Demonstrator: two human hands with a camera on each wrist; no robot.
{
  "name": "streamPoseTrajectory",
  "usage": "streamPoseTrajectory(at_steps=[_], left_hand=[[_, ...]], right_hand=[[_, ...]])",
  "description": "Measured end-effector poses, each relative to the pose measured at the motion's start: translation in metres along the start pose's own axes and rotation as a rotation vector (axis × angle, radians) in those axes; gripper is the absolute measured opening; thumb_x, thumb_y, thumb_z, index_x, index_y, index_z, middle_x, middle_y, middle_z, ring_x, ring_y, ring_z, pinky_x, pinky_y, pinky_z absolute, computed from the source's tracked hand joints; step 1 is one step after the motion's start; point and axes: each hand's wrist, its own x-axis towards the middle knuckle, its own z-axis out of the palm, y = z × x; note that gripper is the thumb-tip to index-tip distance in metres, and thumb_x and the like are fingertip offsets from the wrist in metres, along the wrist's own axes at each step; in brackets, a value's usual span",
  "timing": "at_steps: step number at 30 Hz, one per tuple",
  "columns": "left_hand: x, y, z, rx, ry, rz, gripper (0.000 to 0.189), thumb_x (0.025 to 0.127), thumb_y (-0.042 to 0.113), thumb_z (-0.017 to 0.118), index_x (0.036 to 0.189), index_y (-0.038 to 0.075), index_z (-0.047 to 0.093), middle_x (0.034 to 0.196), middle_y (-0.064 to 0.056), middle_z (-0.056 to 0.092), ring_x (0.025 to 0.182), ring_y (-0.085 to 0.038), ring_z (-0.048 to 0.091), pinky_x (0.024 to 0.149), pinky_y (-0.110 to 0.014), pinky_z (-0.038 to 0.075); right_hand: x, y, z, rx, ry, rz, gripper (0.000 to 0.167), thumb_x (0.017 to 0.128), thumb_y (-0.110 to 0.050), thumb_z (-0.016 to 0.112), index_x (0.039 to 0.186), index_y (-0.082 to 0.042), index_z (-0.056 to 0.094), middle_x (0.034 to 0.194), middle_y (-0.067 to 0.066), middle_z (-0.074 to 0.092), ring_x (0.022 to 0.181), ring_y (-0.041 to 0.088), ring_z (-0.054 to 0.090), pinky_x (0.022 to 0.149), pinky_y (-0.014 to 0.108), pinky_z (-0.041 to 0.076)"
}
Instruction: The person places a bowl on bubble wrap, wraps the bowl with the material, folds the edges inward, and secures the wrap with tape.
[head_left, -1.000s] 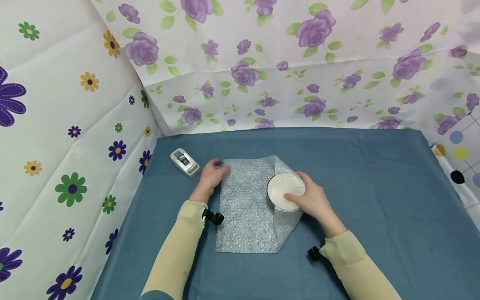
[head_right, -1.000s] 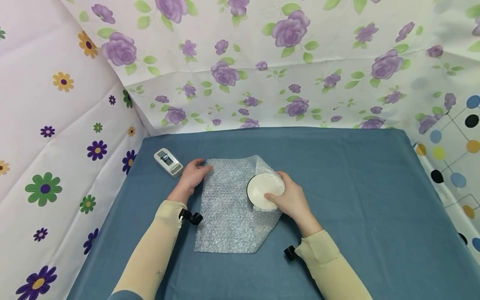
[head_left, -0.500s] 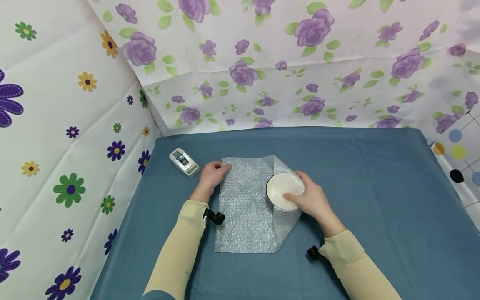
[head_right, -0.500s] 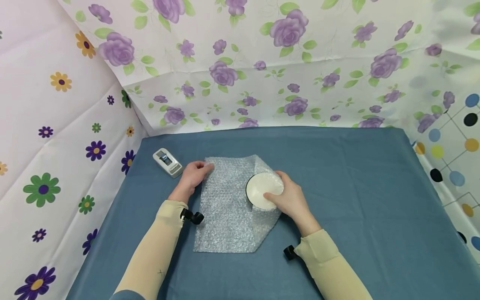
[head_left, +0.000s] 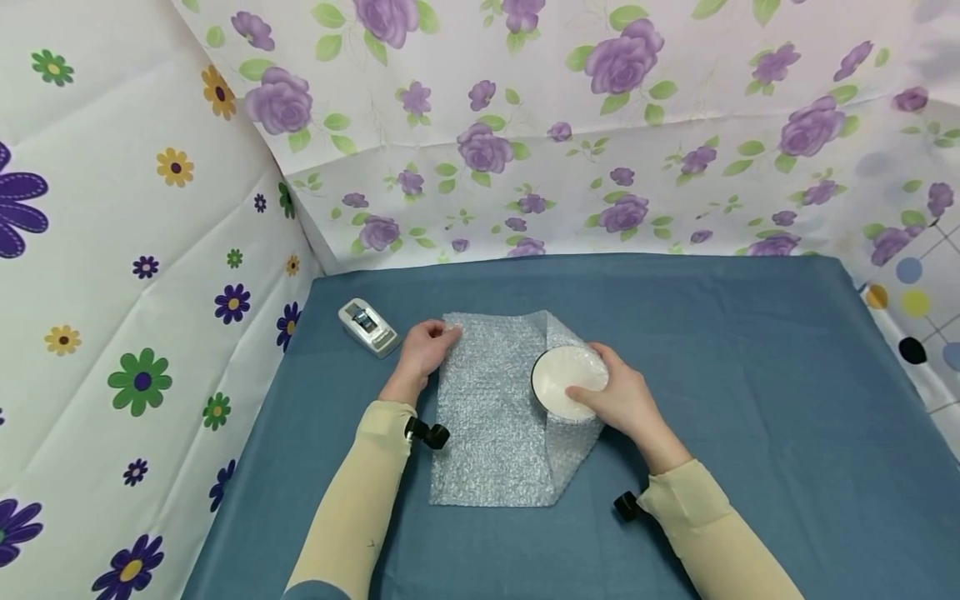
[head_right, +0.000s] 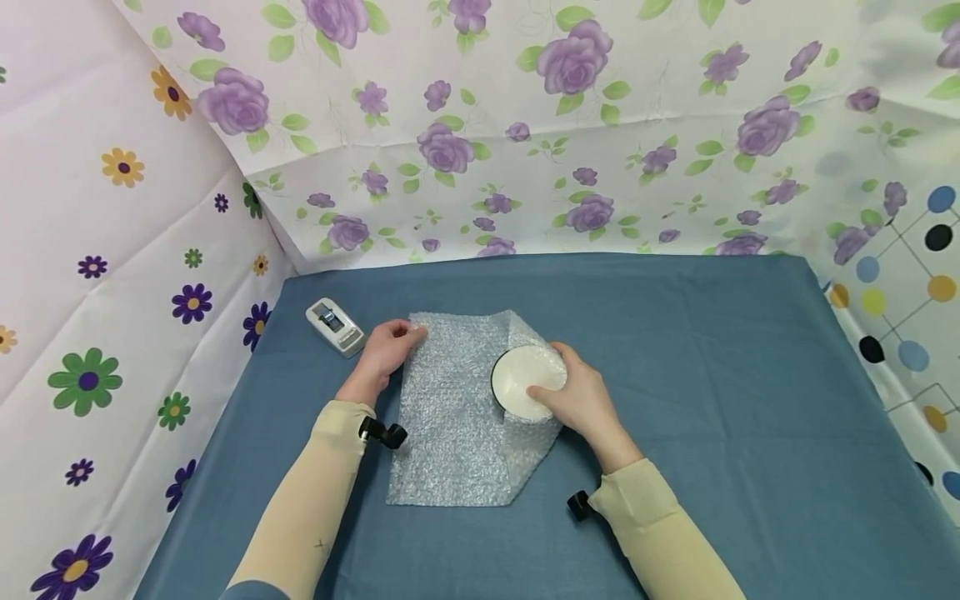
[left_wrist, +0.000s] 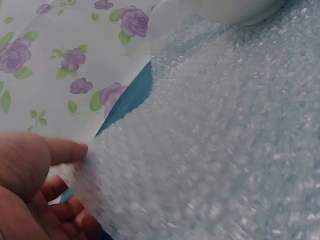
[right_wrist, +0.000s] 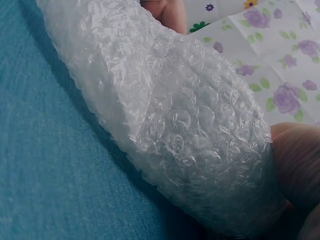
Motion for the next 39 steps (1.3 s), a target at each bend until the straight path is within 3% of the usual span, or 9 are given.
streamPoseTrajectory(at_steps=[10, 18, 20, 22, 25, 31, 34, 36, 39], left_hand=[[0.002, -0.002, 0.001, -0.148, -0.148, 0.182, 0.018, 0.110, 0.022, 0.060, 0.108, 0.011, 0.047, 0.072, 0.005, 0.047, 0.060, -0.012, 0.037, 0.062, -0.031, 0.033], [-0.028, 0.023, 0.015, -0.100, -0.308, 0.414, 0.010, 0.118, 0.019, 0.043, 0.115, 0.012, 0.036, 0.081, -0.004, 0.048, 0.057, -0.015, 0.032, 0.063, -0.034, 0.034], [-0.036, 0.030, 0.021, -0.099, -0.358, 0.481, 0.010, 0.119, 0.019, 0.040, 0.119, 0.010, 0.035, 0.102, -0.008, 0.065, 0.072, -0.016, 0.056, 0.078, -0.037, 0.047], [-0.043, 0.035, 0.027, -0.111, -0.405, 0.548, 0.012, 0.119, 0.018, 0.037, 0.124, 0.008, 0.035, 0.139, -0.012, 0.067, 0.107, -0.025, 0.070, 0.098, -0.049, 0.050], [-0.050, 0.039, 0.037, -0.107, -0.408, 0.621, 0.018, 0.119, 0.016, 0.036, 0.134, 0.005, 0.038, 0.161, -0.011, 0.052, 0.147, -0.029, 0.050, 0.116, -0.057, 0.041], [-0.062, 0.037, 0.054, 0.000, -0.198, 0.680, 0.017, 0.114, 0.010, 0.052, 0.128, 0.001, 0.057, 0.119, -0.022, 0.077, 0.114, -0.036, 0.074, 0.087, -0.041, 0.059], [-0.065, 0.037, 0.061, 0.015, -0.178, 0.711, 0.016, 0.111, 0.010, 0.061, 0.122, 0.001, 0.068, 0.096, -0.017, 0.079, 0.095, -0.031, 0.079, 0.081, -0.032, 0.058], [-0.068, 0.038, 0.065, 0.024, -0.181, 0.733, 0.018, 0.109, 0.012, 0.065, 0.121, 0.003, 0.074, 0.096, -0.011, 0.080, 0.083, -0.021, 0.077, 0.076, -0.028, 0.055], [-0.072, 0.040, 0.071, 0.063, -0.185, 0.745, 0.020, 0.108, 0.018, 0.068, 0.121, 0.009, 0.080, 0.095, -0.007, 0.080, 0.057, -0.005, 0.058, 0.062, -0.025, 0.047]], right_hand=[[-0.001, 0.002, 0.003, -0.002, -0.003, -0.003, 0.090, 0.095, -0.042, 0.081, 0.166, -0.009, 0.036, 0.155, 0.031, 0.050, 0.137, 0.053, 0.052, 0.105, 0.067, 0.047], [-0.002, 0.000, 0.002, 0.007, -0.005, -0.001, 0.090, 0.095, -0.040, 0.081, 0.166, -0.009, 0.037, 0.155, 0.031, 0.050, 0.137, 0.053, 0.052, 0.106, 0.067, 0.047], [-0.002, 0.000, 0.001, 0.008, -0.007, 0.000, 0.090, 0.095, -0.040, 0.081, 0.166, -0.008, 0.036, 0.155, 0.032, 0.050, 0.137, 0.054, 0.051, 0.106, 0.067, 0.046], [-0.002, 0.000, 0.001, 0.007, -0.008, 0.001, 0.090, 0.095, -0.041, 0.081, 0.166, -0.008, 0.036, 0.155, 0.032, 0.050, 0.137, 0.054, 0.051, 0.106, 0.068, 0.046], [-0.001, 0.000, 0.001, 0.001, -0.005, -0.003, 0.091, 0.095, -0.042, 0.081, 0.166, -0.009, 0.036, 0.155, 0.032, 0.050, 0.137, 0.054, 0.051, 0.106, 0.068, 0.046], [0.000, 0.002, 0.002, -0.001, 0.002, -0.012, 0.089, 0.095, -0.042, 0.081, 0.166, -0.009, 0.037, 0.154, 0.032, 0.051, 0.137, 0.053, 0.052, 0.106, 0.068, 0.046], [0.000, 0.001, 0.002, -0.003, 0.004, -0.010, 0.089, 0.095, -0.041, 0.081, 0.166, -0.008, 0.037, 0.154, 0.032, 0.051, 0.136, 0.053, 0.053, 0.105, 0.067, 0.047], [0.000, 0.001, 0.001, -0.002, 0.002, -0.010, 0.090, 0.095, -0.042, 0.080, 0.166, -0.007, 0.037, 0.154, 0.032, 0.051, 0.136, 0.054, 0.053, 0.105, 0.067, 0.047], [0.000, 0.000, -0.001, 0.001, -0.006, -0.013, 0.091, 0.096, -0.042, 0.079, 0.166, -0.006, 0.035, 0.155, 0.033, 0.050, 0.135, 0.054, 0.053, 0.104, 0.068, 0.048]])
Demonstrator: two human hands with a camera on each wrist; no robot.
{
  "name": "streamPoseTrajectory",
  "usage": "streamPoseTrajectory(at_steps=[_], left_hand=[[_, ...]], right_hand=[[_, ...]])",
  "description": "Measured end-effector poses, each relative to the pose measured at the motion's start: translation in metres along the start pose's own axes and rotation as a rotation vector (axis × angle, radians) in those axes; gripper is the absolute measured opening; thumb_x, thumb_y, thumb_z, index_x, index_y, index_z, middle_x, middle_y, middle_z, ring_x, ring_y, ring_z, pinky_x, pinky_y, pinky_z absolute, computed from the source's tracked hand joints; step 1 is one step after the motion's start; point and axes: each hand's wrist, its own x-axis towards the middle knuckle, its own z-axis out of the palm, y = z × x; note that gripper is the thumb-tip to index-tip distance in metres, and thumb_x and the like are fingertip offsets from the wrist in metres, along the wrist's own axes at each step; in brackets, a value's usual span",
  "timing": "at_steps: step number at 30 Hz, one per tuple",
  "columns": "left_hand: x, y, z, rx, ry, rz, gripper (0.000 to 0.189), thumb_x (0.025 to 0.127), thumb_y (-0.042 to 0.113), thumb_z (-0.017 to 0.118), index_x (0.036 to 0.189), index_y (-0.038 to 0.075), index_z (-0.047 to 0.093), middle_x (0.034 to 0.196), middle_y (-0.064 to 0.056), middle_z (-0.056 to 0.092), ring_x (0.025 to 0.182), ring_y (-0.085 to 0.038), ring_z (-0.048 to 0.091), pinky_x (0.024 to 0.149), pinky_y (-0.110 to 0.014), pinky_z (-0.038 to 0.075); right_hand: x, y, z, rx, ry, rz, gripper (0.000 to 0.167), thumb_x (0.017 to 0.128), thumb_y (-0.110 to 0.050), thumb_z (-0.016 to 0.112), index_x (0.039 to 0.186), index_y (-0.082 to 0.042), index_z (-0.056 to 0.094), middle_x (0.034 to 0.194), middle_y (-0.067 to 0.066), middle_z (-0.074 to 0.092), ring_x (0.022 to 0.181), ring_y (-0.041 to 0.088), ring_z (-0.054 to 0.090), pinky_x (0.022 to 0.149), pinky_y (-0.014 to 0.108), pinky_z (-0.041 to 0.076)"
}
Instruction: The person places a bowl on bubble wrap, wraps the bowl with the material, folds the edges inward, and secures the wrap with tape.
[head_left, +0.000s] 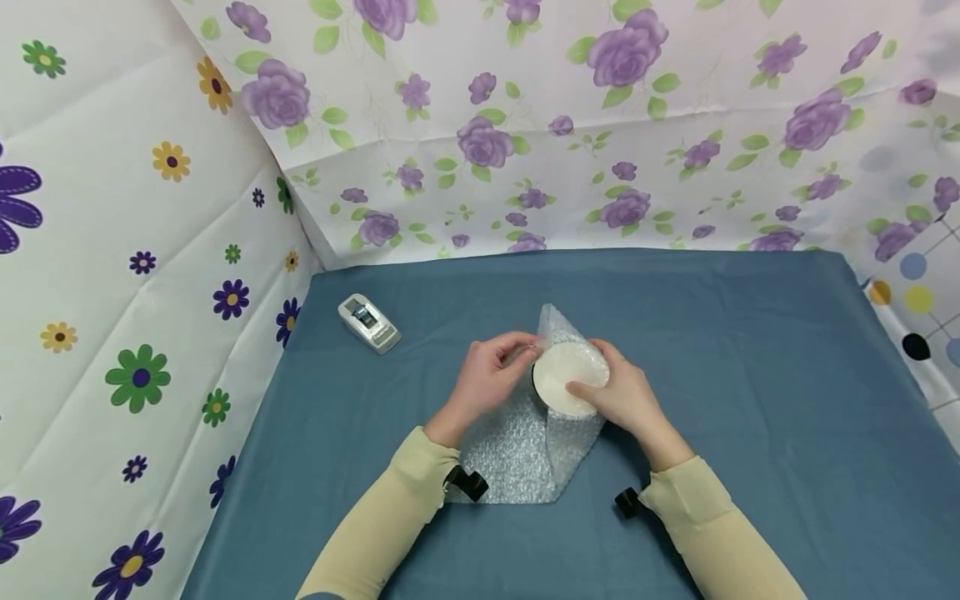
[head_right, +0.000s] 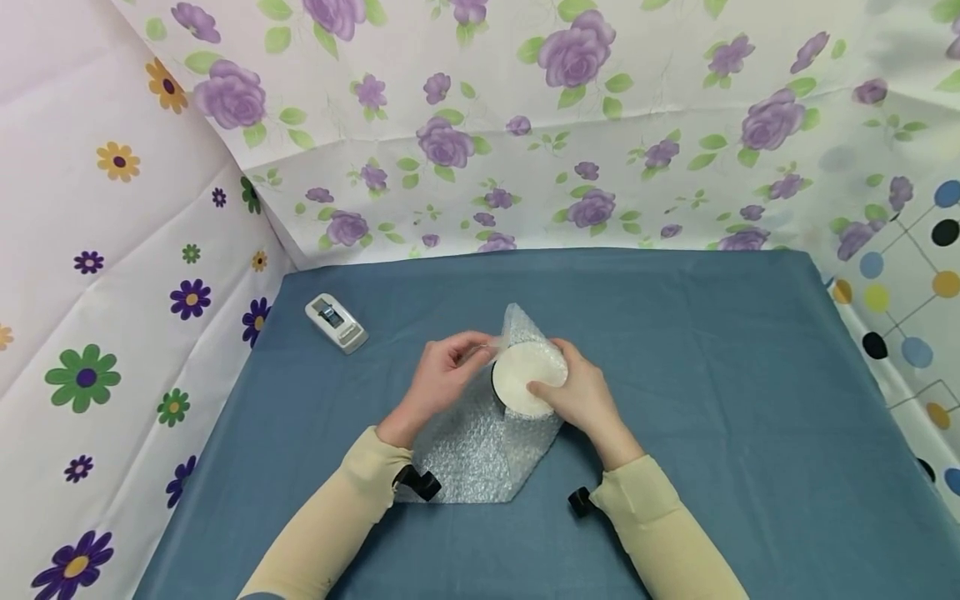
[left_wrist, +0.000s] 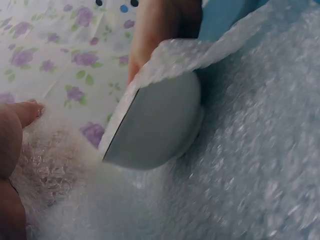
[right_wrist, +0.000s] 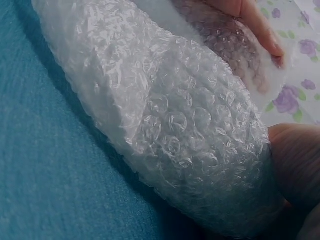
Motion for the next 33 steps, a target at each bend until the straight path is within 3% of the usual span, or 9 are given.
streamPoseTrajectory(at_steps=[3, 7, 10, 15, 18, 22, 25, 29, 33], left_hand=[[-0.001, 0.004, 0.005, 0.035, -0.045, -0.005, 0.022, 0.109, 0.022, 0.067, 0.122, 0.011, 0.081, 0.105, -0.005, 0.081, 0.046, -0.004, 0.036, 0.065, -0.027, 0.050], [-0.004, 0.002, 0.009, 0.076, -0.126, 0.008, 0.024, 0.110, 0.024, 0.065, 0.125, 0.012, 0.080, 0.117, -0.003, 0.080, 0.042, -0.004, 0.032, 0.069, -0.028, 0.053], [-0.006, -0.001, 0.011, 0.114, -0.182, 0.038, 0.025, 0.111, 0.023, 0.063, 0.126, 0.011, 0.079, 0.113, -0.004, 0.080, 0.040, -0.003, 0.025, 0.054, -0.024, 0.041], [-0.009, 0.000, 0.014, 0.223, -0.225, 0.108, 0.023, 0.110, 0.020, 0.064, 0.123, 0.010, 0.080, 0.119, -0.008, 0.079, 0.045, 0.001, 0.036, 0.052, -0.026, 0.044], [-0.009, 0.001, 0.016, 0.292, -0.223, 0.153, 0.021, 0.109, 0.019, 0.066, 0.121, 0.011, 0.081, 0.119, -0.008, 0.079, 0.051, 0.003, 0.048, 0.080, -0.036, 0.060], [-0.010, 0.000, 0.019, 0.349, -0.226, 0.177, 0.020, 0.109, 0.020, 0.066, 0.120, 0.012, 0.081, 0.118, -0.008, 0.080, 0.057, -0.005, 0.062, 0.115, -0.050, 0.047], [-0.011, 0.000, 0.020, 0.373, -0.227, 0.186, 0.020, 0.109, 0.020, 0.067, 0.120, 0.012, 0.081, 0.121, -0.010, 0.079, 0.086, -0.017, 0.077, 0.116, -0.050, 0.045], [-0.011, 0.001, 0.022, 0.413, -0.245, 0.210, 0.020, 0.108, 0.018, 0.067, 0.121, 0.012, 0.081, 0.113, -0.007, 0.081, 0.125, -0.025, 0.070, 0.115, -0.053, 0.046], [-0.010, 0.003, 0.023, 0.437, -0.271, 0.217, 0.020, 0.108, 0.020, 0.068, 0.121, 0.013, 0.081, 0.116, -0.004, 0.080, 0.126, -0.024, 0.069, 0.115, -0.054, 0.045]], right_hand=[[0.000, 0.000, -0.002, 0.006, -0.011, -0.006, 0.092, 0.097, -0.044, 0.078, 0.167, -0.006, 0.033, 0.157, 0.032, 0.048, 0.136, 0.054, 0.052, 0.104, 0.069, 0.047], [0.001, 0.001, -0.003, 0.024, -0.039, -0.015, 0.092, 0.098, -0.047, 0.076, 0.168, -0.007, 0.031, 0.159, 0.032, 0.045, 0.139, 0.055, 0.050, 0.105, 0.070, 0.046], [0.002, 0.003, -0.006, 0.040, -0.068, -0.022, 0.093, 0.100, -0.049, 0.074, 0.169, -0.008, 0.028, 0.161, 0.032, 0.042, 0.141, 0.055, 0.047, 0.105, 0.071, 0.045], [0.002, 0.005, -0.010, 0.063, -0.114, -0.034, 0.090, 0.104, -0.050, 0.068, 0.171, -0.011, 0.024, 0.165, 0.031, 0.037, 0.145, 0.056, 0.042, 0.108, 0.072, 0.042], [0.002, 0.007, -0.011, 0.078, -0.134, -0.041, 0.085, 0.107, -0.050, 0.062, 0.172, -0.011, 0.022, 0.167, 0.030, 0.035, 0.146, 0.056, 0.040, 0.110, 0.073, 0.040], [0.001, 0.007, -0.013, 0.130, -0.166, -0.038, 0.076, 0.112, -0.048, 0.051, 0.172, -0.013, 0.020, 0.171, 0.027, 0.028, 0.151, 0.053, 0.033, 0.114, 0.072, 0.035], [0.001, 0.006, -0.015, 0.189, -0.187, -0.027, 0.070, 0.115, -0.048, 0.041, 0.173, -0.015, 0.020, 0.174, 0.023, 0.022, 0.156, 0.050, 0.025, 0.119, 0.072, 0.028], [0.001, 0.005, -0.018, 0.217, -0.205, -0.020, 0.069, 0.116, -0.053, 0.030, 0.173, -0.015, 0.020, 0.175, 0.022, 0.018, 0.159, 0.049, 0.018, 0.120, 0.073, 0.023], [0.001, 0.006, -0.019, 0.217, -0.204, -0.015, 0.071, 0.116, -0.057, 0.025, 0.173, -0.016, 0.020, 0.176, 0.022, 0.018, 0.159, 0.049, 0.017, 0.121, 0.072, 0.021]])
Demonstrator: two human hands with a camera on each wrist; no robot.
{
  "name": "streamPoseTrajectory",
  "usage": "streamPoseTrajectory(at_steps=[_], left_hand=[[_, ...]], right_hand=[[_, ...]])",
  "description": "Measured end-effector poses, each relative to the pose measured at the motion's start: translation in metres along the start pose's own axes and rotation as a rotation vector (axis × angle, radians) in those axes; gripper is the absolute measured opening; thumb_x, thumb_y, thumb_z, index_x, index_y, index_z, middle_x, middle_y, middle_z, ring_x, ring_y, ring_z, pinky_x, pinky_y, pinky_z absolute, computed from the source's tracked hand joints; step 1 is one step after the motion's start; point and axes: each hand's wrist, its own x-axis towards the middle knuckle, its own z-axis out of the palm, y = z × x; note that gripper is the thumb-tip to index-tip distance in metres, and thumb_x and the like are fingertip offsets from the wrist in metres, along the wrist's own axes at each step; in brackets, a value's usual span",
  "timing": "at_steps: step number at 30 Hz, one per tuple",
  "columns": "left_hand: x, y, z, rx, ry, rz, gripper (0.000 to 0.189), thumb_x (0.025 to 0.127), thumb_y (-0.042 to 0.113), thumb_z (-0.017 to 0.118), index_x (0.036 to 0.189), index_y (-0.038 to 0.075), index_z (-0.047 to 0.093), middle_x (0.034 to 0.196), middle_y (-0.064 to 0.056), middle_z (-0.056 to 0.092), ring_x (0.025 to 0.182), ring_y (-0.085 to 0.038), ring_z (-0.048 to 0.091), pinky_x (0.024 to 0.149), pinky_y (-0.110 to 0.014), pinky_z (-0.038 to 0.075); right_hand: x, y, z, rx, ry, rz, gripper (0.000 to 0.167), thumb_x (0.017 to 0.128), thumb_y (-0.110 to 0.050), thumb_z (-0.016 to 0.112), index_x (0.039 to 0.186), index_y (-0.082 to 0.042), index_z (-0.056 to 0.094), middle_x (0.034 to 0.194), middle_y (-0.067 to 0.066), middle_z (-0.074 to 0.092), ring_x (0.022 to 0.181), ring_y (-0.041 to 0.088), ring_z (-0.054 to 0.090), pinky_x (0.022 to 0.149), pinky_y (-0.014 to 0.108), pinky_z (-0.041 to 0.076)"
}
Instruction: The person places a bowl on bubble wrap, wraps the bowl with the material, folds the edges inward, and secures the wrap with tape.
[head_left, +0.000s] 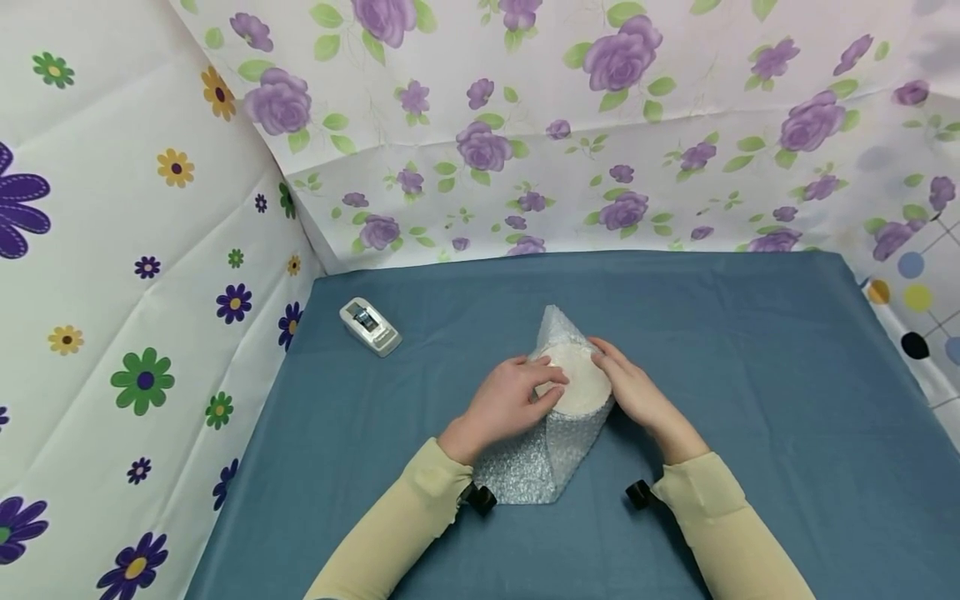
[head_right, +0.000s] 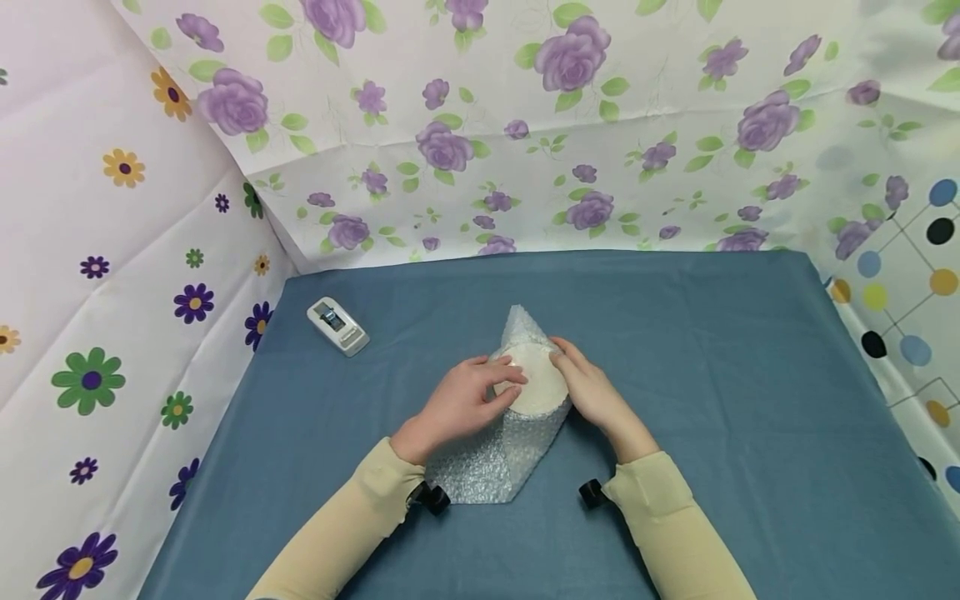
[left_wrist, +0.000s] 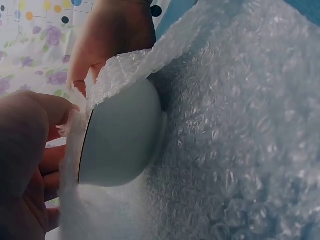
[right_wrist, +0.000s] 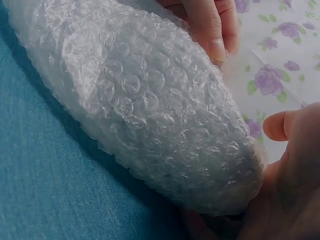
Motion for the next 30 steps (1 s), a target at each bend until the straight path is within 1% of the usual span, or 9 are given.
streamPoseTrajectory(at_steps=[5, 8, 10, 12, 15, 18, 21, 25, 30], left_hand=[[-0.001, 0.002, 0.000, -0.058, -0.032, -0.057, 0.025, 0.108, 0.025, 0.069, 0.127, 0.012, 0.079, 0.127, -0.004, 0.077, 0.135, -0.022, 0.063, 0.117, -0.049, 0.044], [-0.002, 0.003, -0.001, -0.103, -0.058, -0.108, 0.032, 0.109, 0.031, 0.065, 0.133, 0.011, 0.074, 0.132, -0.004, 0.075, 0.131, -0.020, 0.066, 0.118, -0.046, 0.043], [-0.002, 0.004, -0.002, -0.126, -0.071, -0.137, 0.034, 0.111, 0.034, 0.061, 0.134, 0.012, 0.072, 0.134, -0.004, 0.074, 0.124, -0.019, 0.069, 0.117, -0.045, 0.043], [-0.002, 0.005, -0.002, -0.142, -0.084, -0.155, 0.037, 0.113, 0.036, 0.056, 0.135, 0.011, 0.071, 0.139, -0.006, 0.071, 0.123, -0.020, 0.070, 0.119, -0.045, 0.041], [-0.003, 0.005, -0.004, -0.149, -0.115, -0.153, 0.042, 0.115, 0.037, 0.050, 0.140, 0.010, 0.070, 0.147, -0.010, 0.066, 0.141, -0.024, 0.057, 0.123, -0.051, 0.036], [-0.005, 0.004, -0.004, -0.156, -0.171, -0.131, 0.046, 0.117, 0.037, 0.046, 0.149, 0.010, 0.065, 0.155, -0.008, 0.059, 0.157, -0.023, 0.035, 0.127, -0.056, 0.025], [-0.007, 0.004, -0.005, -0.158, -0.237, -0.115, 0.050, 0.117, 0.039, 0.044, 0.156, 0.011, 0.057, 0.161, -0.004, 0.053, 0.162, -0.021, 0.023, 0.129, -0.058, 0.017], [-0.010, 0.006, -0.005, -0.114, -0.309, -0.098, 0.055, 0.117, 0.045, 0.042, 0.163, 0.015, 0.047, 0.169, -0.001, 0.041, 0.164, -0.021, 0.011, 0.129, -0.060, 0.011], [-0.010, 0.008, -0.005, -0.073, -0.365, -0.094, 0.057, 0.115, 0.051, 0.043, 0.162, 0.021, 0.049, 0.174, 0.002, 0.031, 0.165, -0.019, 0.002, 0.129, -0.062, 0.007]], right_hand=[[0.000, 0.000, 0.000, 0.004, 0.004, 0.001, 0.074, 0.114, -0.062, 0.028, 0.173, -0.017, 0.021, 0.175, 0.021, 0.020, 0.159, 0.048, 0.018, 0.121, 0.073, 0.021], [0.001, -0.001, 0.000, 0.002, 0.006, 0.006, 0.078, 0.113, -0.065, 0.029, 0.173, -0.017, 0.020, 0.175, 0.021, 0.020, 0.159, 0.048, 0.018, 0.121, 0.073, 0.021], [0.001, -0.001, 0.000, 0.000, 0.007, 0.009, 0.080, 0.112, -0.067, 0.029, 0.173, -0.017, 0.020, 0.176, 0.021, 0.020, 0.159, 0.048, 0.018, 0.121, 0.072, 0.020], [0.002, -0.001, 0.000, 0.002, 0.006, 0.011, 0.081, 0.111, -0.068, 0.029, 0.173, -0.016, 0.020, 0.176, 0.021, 0.019, 0.160, 0.048, 0.017, 0.121, 0.072, 0.020], [0.002, -0.002, 0.000, 0.005, 0.007, 0.003, 0.082, 0.111, -0.068, 0.031, 0.173, -0.015, 0.019, 0.176, 0.022, 0.018, 0.159, 0.049, 0.017, 0.121, 0.073, 0.021], [0.002, -0.002, 0.000, 0.007, 0.008, -0.006, 0.083, 0.112, -0.065, 0.037, 0.173, -0.014, 0.017, 0.176, 0.023, 0.016, 0.159, 0.050, 0.018, 0.120, 0.074, 0.023], [0.001, -0.002, 0.000, -0.006, -0.001, -0.011, 0.085, 0.111, -0.061, 0.045, 0.174, -0.014, 0.013, 0.176, 0.024, 0.012, 0.158, 0.052, 0.018, 0.119, 0.074, 0.025], [-0.001, -0.001, 0.000, -0.028, -0.012, -0.017, 0.091, 0.108, -0.058, 0.056, 0.174, -0.013, 0.011, 0.176, 0.024, 0.011, 0.157, 0.053, 0.019, 0.118, 0.074, 0.027], [-0.001, 0.000, -0.002, -0.055, -0.012, -0.025, 0.095, 0.106, -0.057, 0.061, 0.174, -0.013, 0.010, 0.176, 0.026, 0.011, 0.155, 0.056, 0.021, 0.115, 0.077, 0.030]])
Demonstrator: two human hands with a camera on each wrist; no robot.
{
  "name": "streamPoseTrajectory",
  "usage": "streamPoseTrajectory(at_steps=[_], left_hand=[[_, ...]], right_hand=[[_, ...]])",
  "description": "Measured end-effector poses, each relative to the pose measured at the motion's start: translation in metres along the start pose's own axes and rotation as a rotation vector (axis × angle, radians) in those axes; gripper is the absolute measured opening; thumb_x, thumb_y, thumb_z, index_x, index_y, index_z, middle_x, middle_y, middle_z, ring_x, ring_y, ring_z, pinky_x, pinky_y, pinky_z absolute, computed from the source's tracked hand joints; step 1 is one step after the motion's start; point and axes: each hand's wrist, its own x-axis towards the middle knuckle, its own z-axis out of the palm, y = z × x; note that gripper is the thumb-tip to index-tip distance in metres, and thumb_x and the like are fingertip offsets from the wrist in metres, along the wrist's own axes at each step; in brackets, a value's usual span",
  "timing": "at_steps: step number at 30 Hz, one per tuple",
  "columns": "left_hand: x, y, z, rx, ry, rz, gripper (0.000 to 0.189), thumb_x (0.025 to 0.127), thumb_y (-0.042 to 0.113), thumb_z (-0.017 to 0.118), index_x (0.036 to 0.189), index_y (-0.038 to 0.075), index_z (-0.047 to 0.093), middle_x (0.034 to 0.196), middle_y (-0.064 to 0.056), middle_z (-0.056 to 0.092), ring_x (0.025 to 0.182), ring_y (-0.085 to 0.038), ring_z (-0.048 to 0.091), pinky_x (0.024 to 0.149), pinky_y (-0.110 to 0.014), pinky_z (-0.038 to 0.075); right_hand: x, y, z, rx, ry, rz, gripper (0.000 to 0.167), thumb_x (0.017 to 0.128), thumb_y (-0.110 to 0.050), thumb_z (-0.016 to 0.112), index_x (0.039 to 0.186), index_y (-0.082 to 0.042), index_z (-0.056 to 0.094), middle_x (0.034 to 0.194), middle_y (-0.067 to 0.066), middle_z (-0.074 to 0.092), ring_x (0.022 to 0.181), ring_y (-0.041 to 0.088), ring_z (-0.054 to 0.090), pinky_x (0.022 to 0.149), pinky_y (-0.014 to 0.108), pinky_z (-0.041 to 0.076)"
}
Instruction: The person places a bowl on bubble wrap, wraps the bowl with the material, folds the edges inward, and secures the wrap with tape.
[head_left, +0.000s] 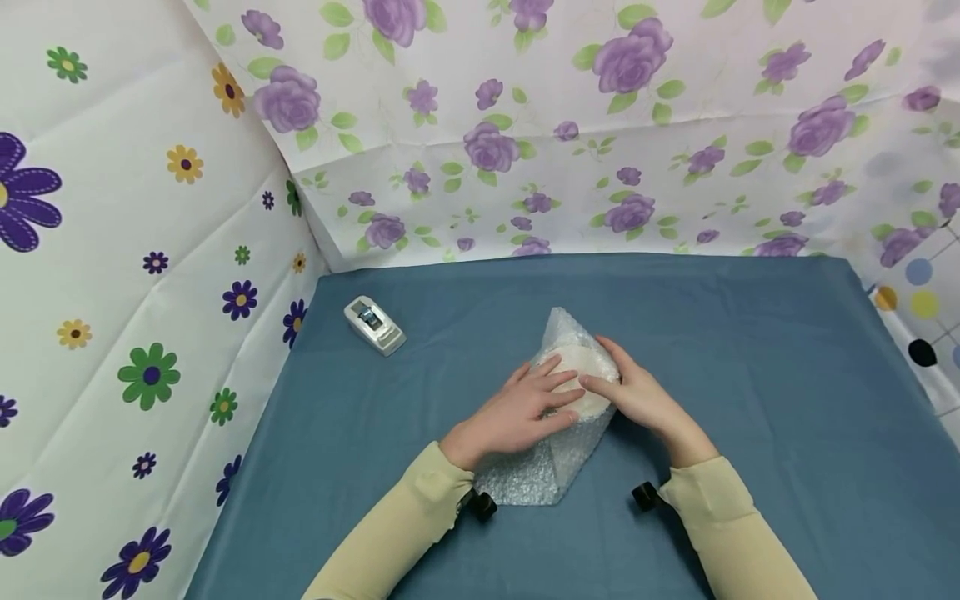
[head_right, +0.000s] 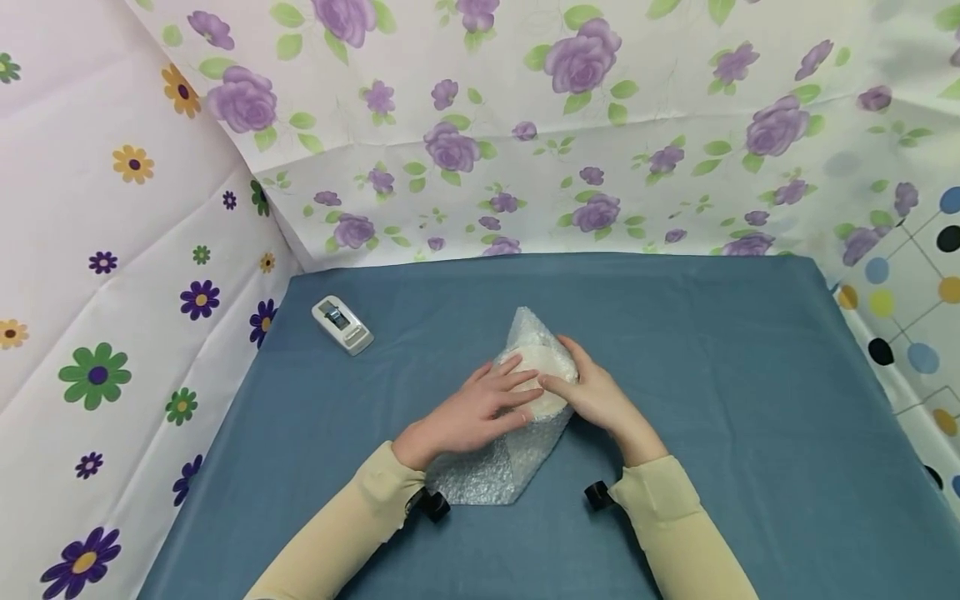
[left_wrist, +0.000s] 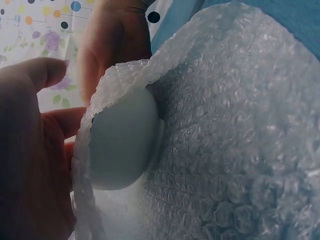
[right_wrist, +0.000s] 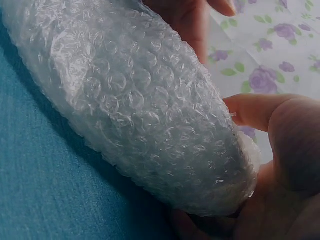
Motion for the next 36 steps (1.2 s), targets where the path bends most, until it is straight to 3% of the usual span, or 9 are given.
streamPoseTrajectory(at_steps=[10, 24, 30, 36], left_hand=[[0.001, -0.002, 0.002, 0.065, -0.030, -0.009, 0.055, 0.114, 0.056, 0.043, 0.159, 0.028, 0.054, 0.177, 0.005, 0.022, 0.165, -0.017, -0.005, 0.128, -0.065, 0.005], [-0.001, 0.000, 0.001, 0.079, -0.025, -0.004, 0.052, 0.114, 0.054, 0.046, 0.157, 0.029, 0.057, 0.178, 0.001, 0.019, 0.165, -0.018, -0.003, 0.128, -0.065, 0.006], [-0.002, -0.002, 0.002, 0.051, -0.023, -0.001, 0.050, 0.113, 0.055, 0.046, 0.154, 0.030, 0.061, 0.178, 0.002, 0.019, 0.165, -0.017, -0.003, 0.129, -0.063, 0.005], [-0.010, -0.010, -0.006, -0.012, 0.003, 0.040, 0.049, 0.114, 0.050, 0.049, 0.156, 0.027, 0.060, 0.179, -0.001, 0.017, 0.165, -0.020, -0.006, 0.128, -0.064, 0.005]], right_hand=[[-0.002, -0.004, 0.001, -0.058, 0.017, -0.017, 0.096, 0.105, -0.050, 0.067, 0.174, -0.014, 0.012, 0.173, 0.030, 0.019, 0.152, 0.059, 0.028, 0.111, 0.077, 0.034], [-0.001, -0.002, 0.007, -0.087, 0.085, -0.010, 0.088, 0.108, -0.048, 0.063, 0.173, -0.010, 0.018, 0.167, 0.033, 0.031, 0.145, 0.058, 0.040, 0.108, 0.075, 0.040], [-0.001, -0.001, 0.008, -0.087, 0.091, -0.006, 0.087, 0.108, -0.047, 0.063, 0.172, -0.009, 0.020, 0.167, 0.033, 0.032, 0.145, 0.058, 0.040, 0.108, 0.075, 0.040], [-0.001, 0.000, 0.010, -0.087, 0.119, -0.017, 0.083, 0.108, -0.043, 0.063, 0.172, -0.009, 0.021, 0.166, 0.031, 0.034, 0.145, 0.057, 0.041, 0.109, 0.074, 0.040]])
